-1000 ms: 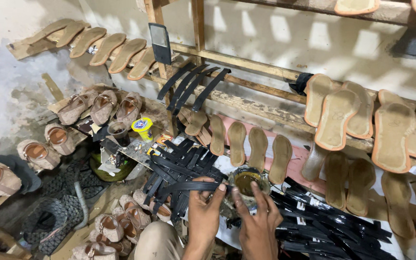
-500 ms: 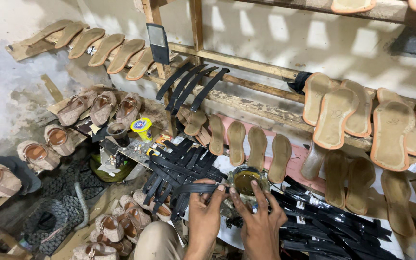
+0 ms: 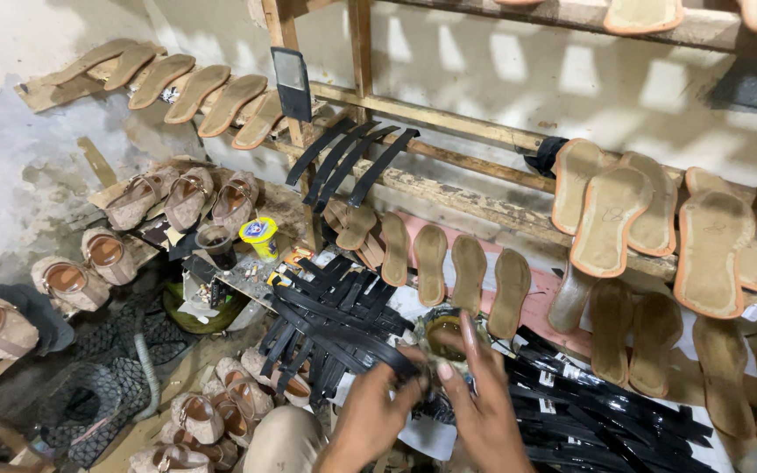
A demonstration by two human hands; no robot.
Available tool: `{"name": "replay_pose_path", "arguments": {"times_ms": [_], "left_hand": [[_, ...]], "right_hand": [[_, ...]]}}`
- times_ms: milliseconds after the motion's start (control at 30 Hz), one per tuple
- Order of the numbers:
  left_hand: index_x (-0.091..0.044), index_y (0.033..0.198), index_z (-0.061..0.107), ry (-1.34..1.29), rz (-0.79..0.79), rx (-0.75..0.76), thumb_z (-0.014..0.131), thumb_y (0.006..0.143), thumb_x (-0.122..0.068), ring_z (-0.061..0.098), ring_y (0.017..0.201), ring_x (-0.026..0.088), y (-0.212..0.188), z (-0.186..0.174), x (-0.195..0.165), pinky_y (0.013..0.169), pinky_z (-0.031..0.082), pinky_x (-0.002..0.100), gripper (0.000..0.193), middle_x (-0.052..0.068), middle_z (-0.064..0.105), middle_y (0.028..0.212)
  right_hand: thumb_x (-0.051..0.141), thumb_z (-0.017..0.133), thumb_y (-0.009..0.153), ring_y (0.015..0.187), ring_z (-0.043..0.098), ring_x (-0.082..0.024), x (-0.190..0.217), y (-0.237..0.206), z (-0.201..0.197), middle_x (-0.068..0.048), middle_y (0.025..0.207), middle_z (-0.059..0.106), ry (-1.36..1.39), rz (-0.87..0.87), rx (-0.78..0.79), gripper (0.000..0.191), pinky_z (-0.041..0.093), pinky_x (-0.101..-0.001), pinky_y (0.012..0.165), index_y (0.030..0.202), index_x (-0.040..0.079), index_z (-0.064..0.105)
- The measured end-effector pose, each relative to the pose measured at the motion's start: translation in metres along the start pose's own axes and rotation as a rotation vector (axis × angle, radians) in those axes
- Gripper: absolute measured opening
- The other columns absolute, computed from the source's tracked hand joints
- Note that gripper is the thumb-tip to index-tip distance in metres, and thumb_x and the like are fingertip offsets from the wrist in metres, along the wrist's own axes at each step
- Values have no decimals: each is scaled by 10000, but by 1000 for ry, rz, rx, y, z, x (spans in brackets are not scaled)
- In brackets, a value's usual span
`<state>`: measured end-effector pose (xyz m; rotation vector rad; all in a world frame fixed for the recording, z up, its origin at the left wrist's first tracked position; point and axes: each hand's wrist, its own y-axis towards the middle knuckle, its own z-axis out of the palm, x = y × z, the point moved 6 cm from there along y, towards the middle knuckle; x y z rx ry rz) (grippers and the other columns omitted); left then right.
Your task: The person takes black shoe straps one at a time, dips and coats them in a pot of adhesive, and hangs the coated straps on an overhead wooden rack to dry. The person repeats this cycle continuously across the workbench.
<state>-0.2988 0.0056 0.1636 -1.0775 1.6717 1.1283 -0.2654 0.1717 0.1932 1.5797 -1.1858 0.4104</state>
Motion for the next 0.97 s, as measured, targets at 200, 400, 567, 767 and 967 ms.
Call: {"name": "replay_pose_path", "arguments": {"times_ms": [200,400,567,767,967], "left_hand": [[-80,1176,703,346,440,196,803,825,-124,616,1194,443,-15,-5,-14,999,475,473,367,223,706,1249],[-157,1480,527,-219,-44,150,803,841,-184,649,1219,188,-9,-43,33,962,525,338,696,109,741,1223],[-76,1349,612,-407,-93,-148,722,897,-179,751,1053,171,-8,-73,105,960,535,312,476,143,829,1066],[-87,1275,666,-496,-246,-240,770,857,-174,787,907,173,-26,-78,189,878,571,309,439,150,858,924],[-54,1236,723,-485,-287,-468,812,809,-250,797,836,241,-51,-131,229,834,586,355,478,194,865,872]], "right_hand": [[48,733,874,1068,598,-131,28,31,23,-45,1450,545,402,279,297,968,506,-293,946,1676,202,214],[78,769,802,888,668,-153,73,65,14,-109,958,724,447,399,143,1036,555,-312,815,1658,268,217],[140,699,895,841,678,-137,82,169,1,-91,966,748,297,195,-35,952,545,-277,777,1667,176,145],[-48,660,878,701,643,-192,21,307,34,-180,977,713,521,365,-20,988,545,-310,617,1645,51,45],[-116,691,875,709,690,-216,-71,368,54,-219,1058,709,404,456,-36,883,587,-297,561,1583,-85,163]]}}
